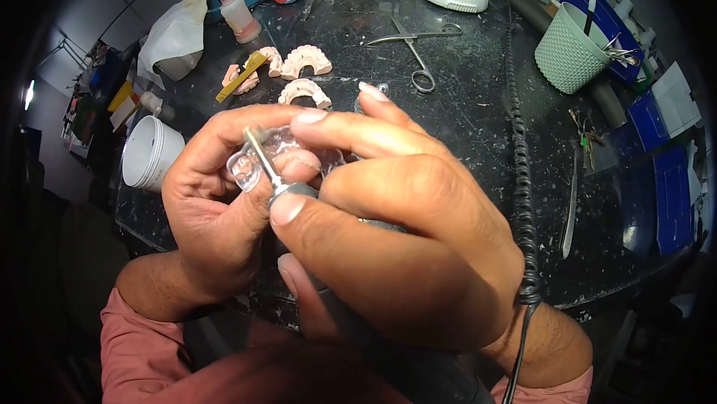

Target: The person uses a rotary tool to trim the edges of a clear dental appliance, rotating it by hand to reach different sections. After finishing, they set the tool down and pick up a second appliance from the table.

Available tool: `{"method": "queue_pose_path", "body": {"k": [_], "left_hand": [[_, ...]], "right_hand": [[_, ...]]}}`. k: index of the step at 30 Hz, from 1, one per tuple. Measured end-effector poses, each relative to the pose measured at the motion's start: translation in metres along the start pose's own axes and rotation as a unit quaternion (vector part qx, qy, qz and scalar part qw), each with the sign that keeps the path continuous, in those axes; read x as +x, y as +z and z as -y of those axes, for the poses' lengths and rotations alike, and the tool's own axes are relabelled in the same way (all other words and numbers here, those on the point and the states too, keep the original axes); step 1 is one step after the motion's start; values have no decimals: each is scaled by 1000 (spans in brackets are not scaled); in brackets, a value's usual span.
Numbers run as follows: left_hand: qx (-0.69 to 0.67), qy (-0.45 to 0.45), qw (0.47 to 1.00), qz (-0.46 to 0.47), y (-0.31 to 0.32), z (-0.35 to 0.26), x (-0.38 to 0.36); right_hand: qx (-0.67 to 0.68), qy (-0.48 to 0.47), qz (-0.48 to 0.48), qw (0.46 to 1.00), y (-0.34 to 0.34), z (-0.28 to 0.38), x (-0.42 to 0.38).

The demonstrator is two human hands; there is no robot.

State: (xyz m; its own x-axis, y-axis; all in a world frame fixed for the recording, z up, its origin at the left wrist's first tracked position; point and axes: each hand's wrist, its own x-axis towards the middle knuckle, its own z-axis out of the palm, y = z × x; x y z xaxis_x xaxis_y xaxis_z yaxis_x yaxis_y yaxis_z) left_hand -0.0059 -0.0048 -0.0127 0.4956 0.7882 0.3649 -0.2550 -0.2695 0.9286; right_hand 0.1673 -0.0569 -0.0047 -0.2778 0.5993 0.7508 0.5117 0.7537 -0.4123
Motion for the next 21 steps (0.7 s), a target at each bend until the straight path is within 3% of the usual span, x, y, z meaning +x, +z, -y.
{"method": "queue_pose_path", "body": {"k": [21], "left_hand": [[44, 47, 998, -14, 1, 2, 1]], "right_hand": [[17, -29, -12, 999, 2, -4, 0]]}}
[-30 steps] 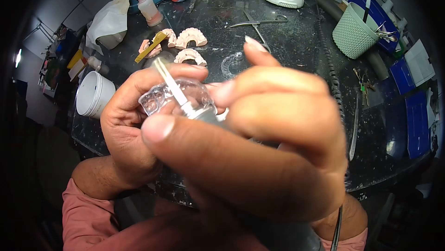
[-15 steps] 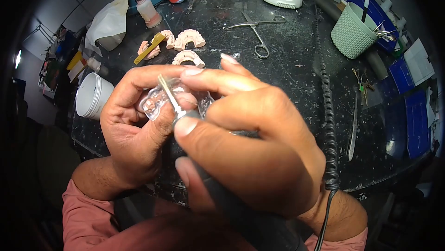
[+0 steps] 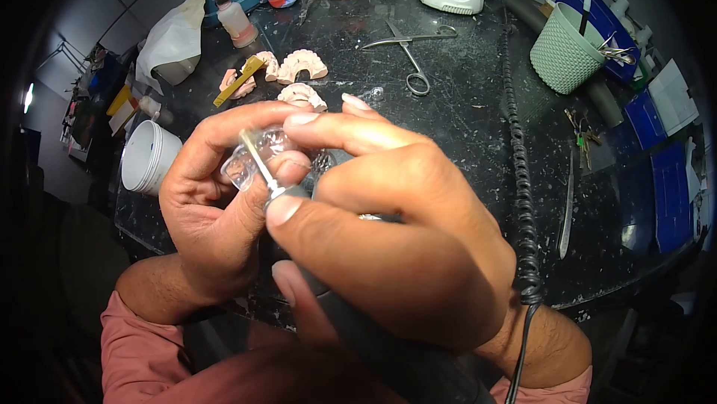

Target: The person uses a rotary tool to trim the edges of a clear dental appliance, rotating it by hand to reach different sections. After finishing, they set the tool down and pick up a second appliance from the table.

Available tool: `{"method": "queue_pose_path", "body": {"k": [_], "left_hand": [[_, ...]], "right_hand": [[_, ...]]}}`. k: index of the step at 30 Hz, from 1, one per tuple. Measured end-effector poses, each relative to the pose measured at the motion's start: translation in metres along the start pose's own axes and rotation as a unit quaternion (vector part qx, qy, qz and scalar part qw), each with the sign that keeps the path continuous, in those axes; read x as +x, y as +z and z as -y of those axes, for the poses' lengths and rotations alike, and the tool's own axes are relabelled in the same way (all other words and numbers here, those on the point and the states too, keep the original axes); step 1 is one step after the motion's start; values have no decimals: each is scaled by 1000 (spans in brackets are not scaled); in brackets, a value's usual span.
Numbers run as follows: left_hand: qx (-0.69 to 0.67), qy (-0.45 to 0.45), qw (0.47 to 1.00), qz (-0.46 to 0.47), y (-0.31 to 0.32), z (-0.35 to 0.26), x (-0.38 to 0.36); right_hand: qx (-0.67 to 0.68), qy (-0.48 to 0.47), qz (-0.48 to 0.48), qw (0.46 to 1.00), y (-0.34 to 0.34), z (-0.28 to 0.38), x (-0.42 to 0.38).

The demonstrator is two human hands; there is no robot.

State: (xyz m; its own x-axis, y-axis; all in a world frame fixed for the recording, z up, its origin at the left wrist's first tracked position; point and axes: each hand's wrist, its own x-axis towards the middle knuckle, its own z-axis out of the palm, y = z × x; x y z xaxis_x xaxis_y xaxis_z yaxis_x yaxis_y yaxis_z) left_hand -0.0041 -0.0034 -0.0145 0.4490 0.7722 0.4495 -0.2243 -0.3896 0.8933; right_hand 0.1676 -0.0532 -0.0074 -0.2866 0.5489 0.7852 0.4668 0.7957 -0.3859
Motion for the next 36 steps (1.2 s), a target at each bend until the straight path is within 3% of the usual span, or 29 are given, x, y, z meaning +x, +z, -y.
{"method": "queue_pose_path", "body": {"k": [7, 9, 11, 15, 26, 36], "left_hand": [[3, 26, 1000, 8, -1, 2, 1], [-24, -9, 1000, 13, -1, -1, 0], [-5, -1, 1000, 15, -1, -1, 1], [47, 13, 999, 15, -3, 0, 2], [79, 47, 995, 28, -4, 3, 5], [84, 80, 992, 40, -7, 7, 5]], "right_hand": [[12, 20, -16, 1000, -1, 1, -1], [17, 28, -37, 999, -1, 1, 0], [5, 14, 11, 1000, -4, 2, 1], [4, 31, -11, 999, -3, 2, 0], [-8, 38, 44, 998, -11, 7, 1], [-15, 36, 10, 999, -5, 5, -1]]}}
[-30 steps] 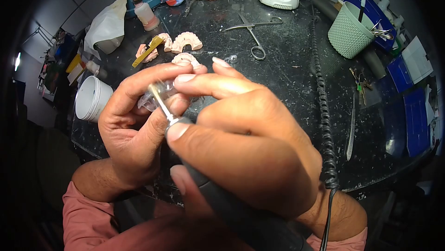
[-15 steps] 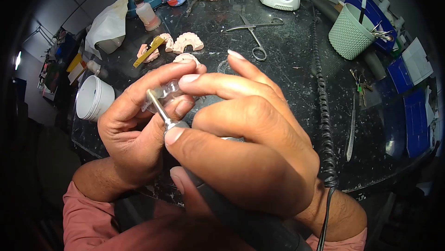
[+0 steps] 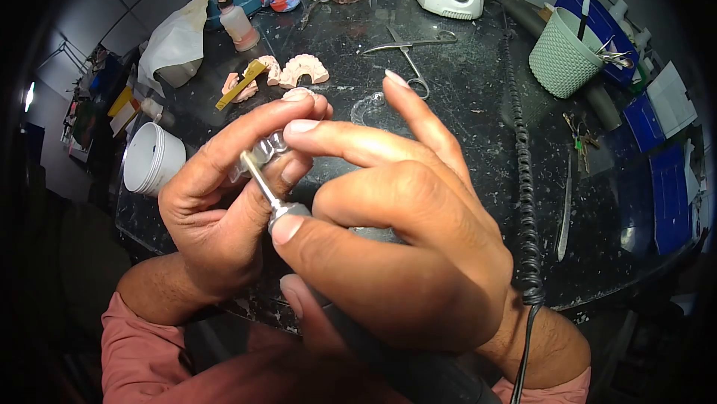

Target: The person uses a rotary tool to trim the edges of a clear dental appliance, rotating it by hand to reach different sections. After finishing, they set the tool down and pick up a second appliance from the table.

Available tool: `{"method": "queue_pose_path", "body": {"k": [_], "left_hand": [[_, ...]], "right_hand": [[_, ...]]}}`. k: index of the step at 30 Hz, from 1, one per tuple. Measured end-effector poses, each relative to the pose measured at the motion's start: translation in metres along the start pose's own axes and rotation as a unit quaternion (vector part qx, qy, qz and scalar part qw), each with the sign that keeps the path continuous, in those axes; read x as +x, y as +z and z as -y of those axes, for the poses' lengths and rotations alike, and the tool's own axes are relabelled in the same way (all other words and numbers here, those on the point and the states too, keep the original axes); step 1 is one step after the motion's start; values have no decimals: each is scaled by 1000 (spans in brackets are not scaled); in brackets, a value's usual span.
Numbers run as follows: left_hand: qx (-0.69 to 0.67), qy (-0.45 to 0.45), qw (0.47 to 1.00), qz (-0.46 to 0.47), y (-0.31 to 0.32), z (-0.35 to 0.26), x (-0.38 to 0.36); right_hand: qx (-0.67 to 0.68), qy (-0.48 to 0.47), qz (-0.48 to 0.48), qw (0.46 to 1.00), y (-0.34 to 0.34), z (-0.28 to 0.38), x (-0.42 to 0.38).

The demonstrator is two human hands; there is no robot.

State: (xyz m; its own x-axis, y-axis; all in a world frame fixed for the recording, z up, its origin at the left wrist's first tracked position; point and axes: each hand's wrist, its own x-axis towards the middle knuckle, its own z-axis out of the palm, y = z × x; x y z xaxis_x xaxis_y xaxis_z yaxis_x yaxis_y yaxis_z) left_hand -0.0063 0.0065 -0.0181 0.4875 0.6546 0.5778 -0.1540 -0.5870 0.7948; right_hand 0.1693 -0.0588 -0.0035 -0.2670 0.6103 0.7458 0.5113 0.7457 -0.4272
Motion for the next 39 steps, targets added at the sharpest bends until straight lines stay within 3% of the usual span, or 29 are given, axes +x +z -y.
{"method": "queue_pose_path", "body": {"k": [2, 19, 39], "left_hand": [[-6, -2, 1000, 1, 0, 0, 0], [20, -6, 1000, -8, 0, -4, 0], [4, -86, 996, -22, 4, -12, -2]], "right_hand": [[-2, -31, -2, 1000, 1, -4, -1], [-8, -17, 31, 999, -3, -1, 1], [-2, -7, 3, 1000, 0, 0, 1]]}}
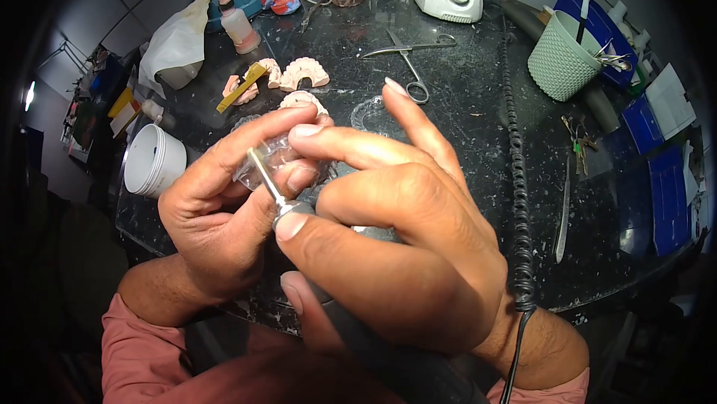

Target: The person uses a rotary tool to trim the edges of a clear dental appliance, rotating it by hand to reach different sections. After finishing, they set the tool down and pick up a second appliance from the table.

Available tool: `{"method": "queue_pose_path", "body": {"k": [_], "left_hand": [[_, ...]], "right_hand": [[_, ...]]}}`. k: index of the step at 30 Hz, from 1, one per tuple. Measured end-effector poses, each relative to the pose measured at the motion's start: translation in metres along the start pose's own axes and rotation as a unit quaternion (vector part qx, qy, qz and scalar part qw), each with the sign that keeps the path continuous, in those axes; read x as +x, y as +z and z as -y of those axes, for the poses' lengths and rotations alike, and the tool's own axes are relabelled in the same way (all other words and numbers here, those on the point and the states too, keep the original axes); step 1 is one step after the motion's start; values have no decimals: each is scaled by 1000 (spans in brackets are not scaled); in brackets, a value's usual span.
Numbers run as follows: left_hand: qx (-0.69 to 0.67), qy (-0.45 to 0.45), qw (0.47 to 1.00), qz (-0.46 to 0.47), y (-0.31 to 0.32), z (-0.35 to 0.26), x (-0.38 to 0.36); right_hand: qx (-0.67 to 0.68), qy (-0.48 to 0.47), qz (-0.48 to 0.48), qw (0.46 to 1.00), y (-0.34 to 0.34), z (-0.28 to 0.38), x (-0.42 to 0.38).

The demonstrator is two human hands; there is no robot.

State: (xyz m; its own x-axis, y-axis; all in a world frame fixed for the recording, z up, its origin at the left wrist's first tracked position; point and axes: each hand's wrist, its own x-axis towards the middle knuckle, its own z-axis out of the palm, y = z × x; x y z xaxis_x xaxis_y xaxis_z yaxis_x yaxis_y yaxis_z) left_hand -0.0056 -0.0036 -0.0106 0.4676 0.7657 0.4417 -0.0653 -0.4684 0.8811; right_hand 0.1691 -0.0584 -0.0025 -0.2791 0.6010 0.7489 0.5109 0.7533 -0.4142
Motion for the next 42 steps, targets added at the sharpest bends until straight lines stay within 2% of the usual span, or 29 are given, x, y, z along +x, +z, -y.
{"method": "queue_pose_path", "body": {"k": [6, 8, 9, 11, 15, 17, 21, 25, 27, 30, 33, 37, 39, 42], "left_hand": [[4, 10, 1000, 0, 0, 3, 1], [0, 15, 1000, 2, 0, 2, 2], [-6, 20, 1000, 4, 0, 2, 2], [-25, 11, 1000, 3, 1, 2, 0], [-39, 12, 999, 3, 1, 3, 1], [-32, 22, 999, -7, 2, 4, 1], [9, 56, 998, 3, -2, 6, 3], [14, 67, 998, 2, -2, 8, 4], [40, 92, 995, 6, -3, 11, 5], [13, 93, 995, -17, -1, 10, 5], [47, 111, 993, -6, -4, 12, 6], [38, 104, 994, -1, -5, 11, 6], [69, 104, 992, 5, -6, 11, 6], [44, 82, 996, -5, -4, 8, 5]], "right_hand": [[-1, 10, 10, 1000, -2, 4, 2], [-34, 5, 84, 996, -10, 7, 5], [-34, 5, 84, 996, -8, 6, 4], [-7, 15, 15, 1000, -1, 3, 1], [-12, 16, 43, 999, -3, 4, 2], [19, 27, -18, 999, 3, 2, -1], [4, 26, 58, 998, -7, 6, 4], [21, 35, 21, 999, -2, 6, 2], [-19, 16, 83, 996, -9, 9, 6], [3, 34, 44, 998, -3, 7, 3], [-22, 20, 72, 997, -7, 7, 4], [5, 43, 46, 998, -5, 7, 4], [-20, 14, 85, 996, -9, 7, 5], [0, 15, 57, 998, -5, 3, 3]]}}
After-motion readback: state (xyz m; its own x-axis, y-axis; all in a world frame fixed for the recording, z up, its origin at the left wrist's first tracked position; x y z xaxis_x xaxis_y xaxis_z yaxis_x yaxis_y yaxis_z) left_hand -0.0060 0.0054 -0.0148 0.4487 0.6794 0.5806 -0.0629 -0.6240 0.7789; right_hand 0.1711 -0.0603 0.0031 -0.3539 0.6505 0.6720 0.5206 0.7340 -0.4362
